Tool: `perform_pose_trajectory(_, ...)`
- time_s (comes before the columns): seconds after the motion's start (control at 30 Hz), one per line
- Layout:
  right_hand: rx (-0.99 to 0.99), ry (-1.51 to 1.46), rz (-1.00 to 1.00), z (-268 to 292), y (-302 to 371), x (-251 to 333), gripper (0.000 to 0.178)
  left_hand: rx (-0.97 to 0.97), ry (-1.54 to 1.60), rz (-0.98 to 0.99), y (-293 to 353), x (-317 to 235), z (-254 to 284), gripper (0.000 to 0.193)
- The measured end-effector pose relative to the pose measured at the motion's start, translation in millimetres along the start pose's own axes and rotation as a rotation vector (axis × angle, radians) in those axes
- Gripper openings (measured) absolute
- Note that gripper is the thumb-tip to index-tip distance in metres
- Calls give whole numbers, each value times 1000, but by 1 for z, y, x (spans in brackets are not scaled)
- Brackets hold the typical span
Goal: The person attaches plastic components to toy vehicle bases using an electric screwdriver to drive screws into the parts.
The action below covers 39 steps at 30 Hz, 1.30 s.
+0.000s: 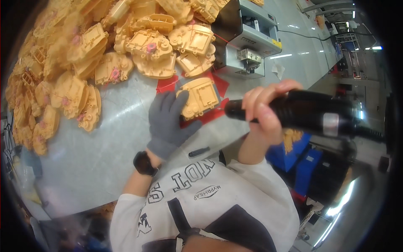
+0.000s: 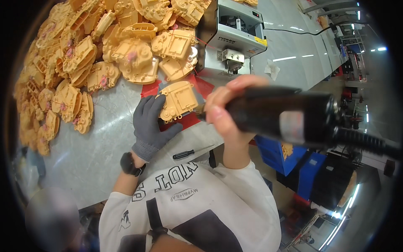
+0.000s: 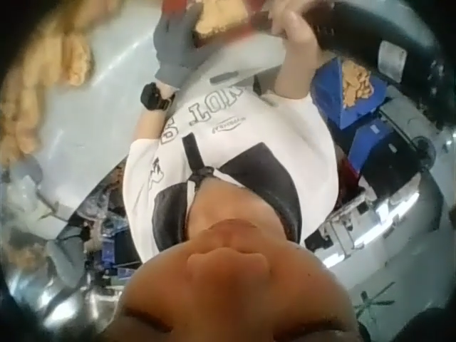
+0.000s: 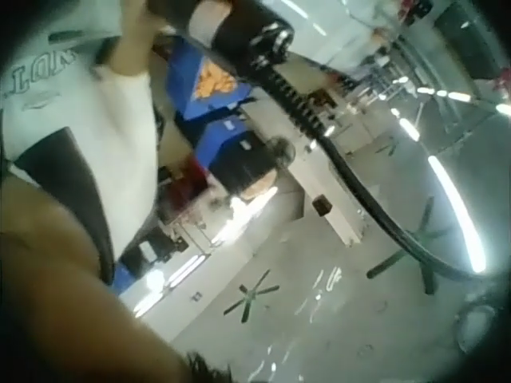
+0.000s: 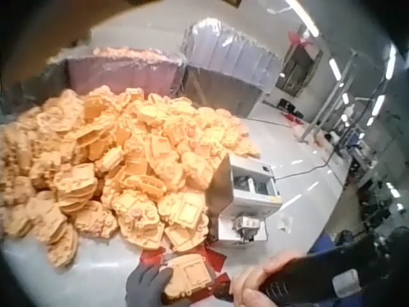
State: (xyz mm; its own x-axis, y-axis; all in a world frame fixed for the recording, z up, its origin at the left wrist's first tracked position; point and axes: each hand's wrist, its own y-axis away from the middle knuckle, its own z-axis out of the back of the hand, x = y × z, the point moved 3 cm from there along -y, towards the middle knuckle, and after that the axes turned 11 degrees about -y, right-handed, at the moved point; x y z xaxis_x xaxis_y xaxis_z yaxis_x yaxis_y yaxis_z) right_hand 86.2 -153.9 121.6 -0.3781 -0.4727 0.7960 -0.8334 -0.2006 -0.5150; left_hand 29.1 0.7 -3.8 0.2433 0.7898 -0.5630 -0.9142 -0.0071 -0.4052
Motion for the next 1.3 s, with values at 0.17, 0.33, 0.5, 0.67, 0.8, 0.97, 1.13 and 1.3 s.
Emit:
perform_pose_trajectory(0.17,48,103,26,-10,5,-15,40,-29,16,33,1,4,0,69)
perform_pose_trajectory(0.33,4,77,1,-8,6,-20,39,-14,13,46,3,5,1,69)
perform_pose_trajectory(0.5,13,89,-23,-7,7,-27,39,-9,-5,48,3,4,2,67)
perform_pose_trajectory(0.67,28,52,-43,-4,9,-33,37,22,-38,34,4,6,0,72)
perform_pose_trajectory(0.8,30,66,-54,-6,7,-37,37,21,-38,31,3,6,0,71)
perform_pose_trajectory(0.97,15,57,-40,-2,6,-38,38,-23,-1,21,-3,5,0,63)
perform_pose_trajectory(1.13,24,41,-20,1,7,-36,42,-59,-4,33,1,5,2,64)
perform_pose_trajectory(1.3,-212,67,194,41,-16,-5,55,43,-22,22,5,6,1,69)
